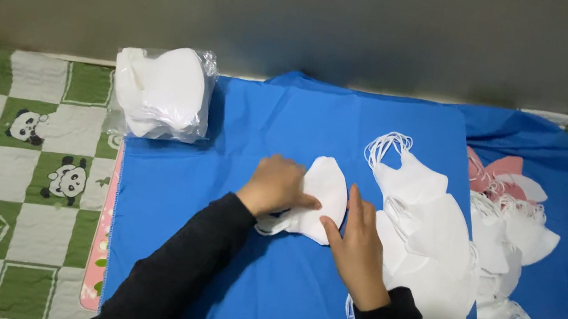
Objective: Packing face masks into plastic bags
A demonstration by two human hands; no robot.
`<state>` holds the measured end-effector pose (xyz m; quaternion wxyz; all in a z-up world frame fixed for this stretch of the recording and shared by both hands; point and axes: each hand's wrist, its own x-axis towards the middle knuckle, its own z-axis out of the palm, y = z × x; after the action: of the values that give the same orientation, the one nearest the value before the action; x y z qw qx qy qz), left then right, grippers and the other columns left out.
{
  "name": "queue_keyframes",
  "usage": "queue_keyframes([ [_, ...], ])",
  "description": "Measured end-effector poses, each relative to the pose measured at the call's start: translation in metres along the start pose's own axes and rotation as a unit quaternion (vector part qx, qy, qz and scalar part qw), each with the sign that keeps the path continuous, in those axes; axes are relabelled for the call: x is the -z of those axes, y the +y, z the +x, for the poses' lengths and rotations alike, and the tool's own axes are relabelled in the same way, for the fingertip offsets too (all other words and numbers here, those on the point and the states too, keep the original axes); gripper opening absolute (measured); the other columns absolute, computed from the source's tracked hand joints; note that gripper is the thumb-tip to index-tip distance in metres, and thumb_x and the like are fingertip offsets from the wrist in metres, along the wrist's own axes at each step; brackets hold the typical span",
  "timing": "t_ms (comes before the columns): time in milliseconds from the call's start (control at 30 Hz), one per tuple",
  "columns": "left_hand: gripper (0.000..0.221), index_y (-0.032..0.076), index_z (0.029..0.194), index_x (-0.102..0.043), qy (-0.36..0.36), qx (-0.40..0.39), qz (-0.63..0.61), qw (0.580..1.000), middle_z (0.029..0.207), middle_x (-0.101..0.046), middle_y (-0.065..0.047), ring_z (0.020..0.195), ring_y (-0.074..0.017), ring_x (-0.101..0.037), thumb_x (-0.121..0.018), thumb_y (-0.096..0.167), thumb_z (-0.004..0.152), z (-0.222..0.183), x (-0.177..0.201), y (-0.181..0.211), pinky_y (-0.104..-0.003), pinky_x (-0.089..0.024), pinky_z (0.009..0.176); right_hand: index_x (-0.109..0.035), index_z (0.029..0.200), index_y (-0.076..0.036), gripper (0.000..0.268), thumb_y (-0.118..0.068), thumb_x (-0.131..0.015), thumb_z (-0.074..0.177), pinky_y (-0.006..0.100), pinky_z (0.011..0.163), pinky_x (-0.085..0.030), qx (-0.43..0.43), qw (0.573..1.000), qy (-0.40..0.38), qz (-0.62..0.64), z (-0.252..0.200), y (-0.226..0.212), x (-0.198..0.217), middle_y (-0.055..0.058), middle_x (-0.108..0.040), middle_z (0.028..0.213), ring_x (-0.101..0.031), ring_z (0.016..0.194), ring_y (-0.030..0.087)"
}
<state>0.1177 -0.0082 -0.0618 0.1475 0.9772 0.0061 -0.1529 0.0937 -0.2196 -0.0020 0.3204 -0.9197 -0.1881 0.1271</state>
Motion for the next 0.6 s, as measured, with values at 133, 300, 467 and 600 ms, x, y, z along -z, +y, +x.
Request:
queue_keyframes([
  [133,0.061,0.000,0.101,-0.072,0.093,-0.106,-0.084,0.986,0.092,-0.071,-0.023,0.096,-0.0457,-0.068,-0.078,0.056,0.078,-0.069,0.042,0.021,-0.058,-0.053,0.080,-0.017,0.160,0.007,0.094,-0.013,-0.077,0.090,0.048,0.088,-0.058,0.111,0.990,0.071,0.052,-0.005,0.018,-0.010,0.026,-0.046,0.136,-0.057,0.120,0.041],
  [300,0.026,0.015,0.109,-0.065,0.371,-0.130,-0.022,0.919,0.107,-0.068,0.001,0.120,-0.0243,-0.060,-0.071,0.017,0.084,-0.147,0.067,0.060,-0.057,-0.031,0.114,-0.022,0.158,0.000,0.091,0.006,-0.065,0.078,0.037,0.103,-0.049,0.164,0.964,-0.002,0.209,-0.040,0.001,-0.005,0.014,-0.064,0.132,-0.064,0.119,0.026],
  [467,0.049,0.001,0.134,-0.054,0.346,-0.060,-0.066,0.934,0.128,-0.063,-0.015,0.134,-0.0356,-0.052,-0.068,0.013,0.088,-0.154,0.029,0.068,-0.065,-0.020,0.120,-0.023,0.156,0.000,0.087,0.005,-0.060,0.078,0.043,0.106,-0.046,0.185,0.971,-0.014,0.153,-0.038,0.020,-0.035,0.019,-0.056,0.141,-0.058,0.128,0.032],
  [600,0.051,0.000,0.135,-0.049,0.323,-0.077,-0.134,0.934,0.125,-0.059,-0.018,0.126,-0.0338,-0.056,-0.069,0.007,0.088,-0.153,0.025,0.071,-0.061,-0.027,0.120,-0.016,0.158,-0.001,0.094,0.008,-0.062,0.077,0.041,0.105,-0.050,0.217,0.964,0.014,0.154,-0.035,0.023,-0.036,0.019,-0.055,0.139,-0.059,0.126,0.030],
])
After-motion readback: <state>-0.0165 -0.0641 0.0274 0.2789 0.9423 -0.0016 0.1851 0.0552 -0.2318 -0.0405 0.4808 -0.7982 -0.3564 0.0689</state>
